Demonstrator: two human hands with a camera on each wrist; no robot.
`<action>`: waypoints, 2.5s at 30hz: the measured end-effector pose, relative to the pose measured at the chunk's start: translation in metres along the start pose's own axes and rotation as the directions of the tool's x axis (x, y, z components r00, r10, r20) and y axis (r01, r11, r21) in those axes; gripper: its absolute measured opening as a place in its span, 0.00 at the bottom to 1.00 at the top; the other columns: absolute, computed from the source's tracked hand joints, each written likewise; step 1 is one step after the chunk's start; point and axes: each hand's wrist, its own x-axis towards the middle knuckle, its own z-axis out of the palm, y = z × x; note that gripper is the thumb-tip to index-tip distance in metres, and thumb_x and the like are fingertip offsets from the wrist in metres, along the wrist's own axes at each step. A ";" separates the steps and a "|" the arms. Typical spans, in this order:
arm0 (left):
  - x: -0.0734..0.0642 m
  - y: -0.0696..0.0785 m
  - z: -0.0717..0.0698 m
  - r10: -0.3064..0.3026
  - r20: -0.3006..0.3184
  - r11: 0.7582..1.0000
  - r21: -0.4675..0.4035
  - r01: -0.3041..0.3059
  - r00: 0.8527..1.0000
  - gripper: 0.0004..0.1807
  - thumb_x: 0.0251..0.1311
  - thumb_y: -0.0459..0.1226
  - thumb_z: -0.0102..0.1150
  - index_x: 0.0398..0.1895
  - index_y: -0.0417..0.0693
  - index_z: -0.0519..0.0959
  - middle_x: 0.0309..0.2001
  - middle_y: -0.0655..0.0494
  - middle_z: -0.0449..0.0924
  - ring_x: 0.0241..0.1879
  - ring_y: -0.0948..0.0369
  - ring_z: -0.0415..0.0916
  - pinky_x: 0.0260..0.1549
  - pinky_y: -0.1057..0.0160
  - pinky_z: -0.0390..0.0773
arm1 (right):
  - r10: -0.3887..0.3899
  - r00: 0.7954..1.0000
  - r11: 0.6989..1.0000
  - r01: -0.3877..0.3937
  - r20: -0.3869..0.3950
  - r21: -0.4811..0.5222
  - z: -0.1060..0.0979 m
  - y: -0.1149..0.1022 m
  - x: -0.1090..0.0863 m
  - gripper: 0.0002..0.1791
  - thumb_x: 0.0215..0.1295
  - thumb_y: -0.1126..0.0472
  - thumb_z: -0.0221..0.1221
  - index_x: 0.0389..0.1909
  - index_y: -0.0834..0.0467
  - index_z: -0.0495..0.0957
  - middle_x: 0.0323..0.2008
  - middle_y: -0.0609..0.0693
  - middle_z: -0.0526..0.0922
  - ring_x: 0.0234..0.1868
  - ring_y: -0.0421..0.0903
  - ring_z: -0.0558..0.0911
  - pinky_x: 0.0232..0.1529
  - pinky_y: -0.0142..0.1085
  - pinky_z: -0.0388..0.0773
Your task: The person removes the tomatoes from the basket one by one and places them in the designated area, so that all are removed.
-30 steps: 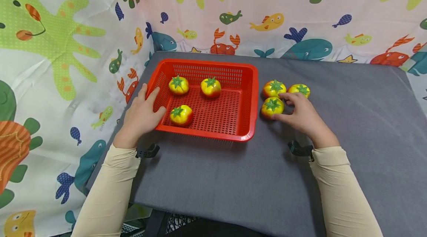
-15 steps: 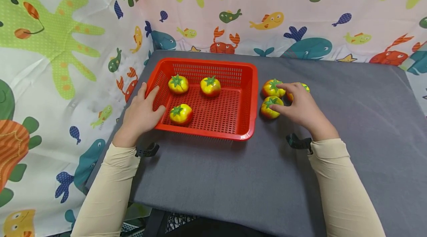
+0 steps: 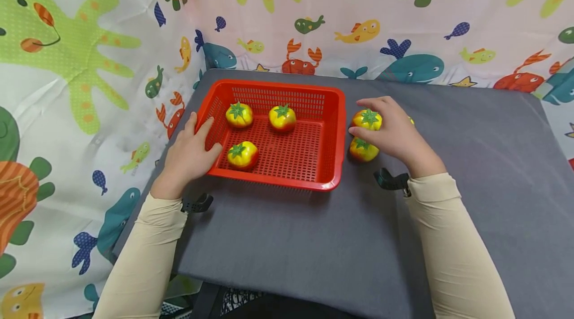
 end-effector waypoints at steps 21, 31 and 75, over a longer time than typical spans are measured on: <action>0.000 0.001 -0.004 -0.005 -0.012 1.000 0.013 0.005 1.000 0.42 0.59 0.51 0.54 0.78 0.59 0.53 0.79 0.47 0.36 0.61 0.43 0.61 0.41 0.39 0.79 | -0.044 0.996 0.999 0.045 0.072 -0.008 -0.001 -0.047 0.027 0.39 0.56 0.41 0.66 0.68 0.51 0.69 0.65 0.54 0.69 0.64 0.56 0.66 0.50 0.64 0.75; 0.000 0.002 -0.003 -0.008 -0.007 1.000 0.013 0.009 1.000 0.42 0.60 0.52 0.54 0.77 0.59 0.53 0.79 0.47 0.36 0.63 0.43 0.60 0.44 0.37 0.77 | -0.066 0.987 0.998 0.065 0.147 0.009 0.011 -0.073 0.044 0.39 0.57 0.39 0.64 0.68 0.49 0.68 0.66 0.53 0.67 0.66 0.55 0.64 0.56 0.62 0.71; 0.001 0.000 -0.004 0.000 -0.038 0.999 0.036 0.001 0.999 0.41 0.60 0.54 0.54 0.77 0.59 0.55 0.78 0.47 0.39 0.60 0.44 0.63 0.42 0.39 0.78 | -0.217 0.913 0.976 0.208 0.347 0.062 0.087 -0.144 0.094 0.35 0.56 0.43 0.67 0.64 0.47 0.71 0.61 0.46 0.71 0.62 0.45 0.69 0.60 0.48 0.71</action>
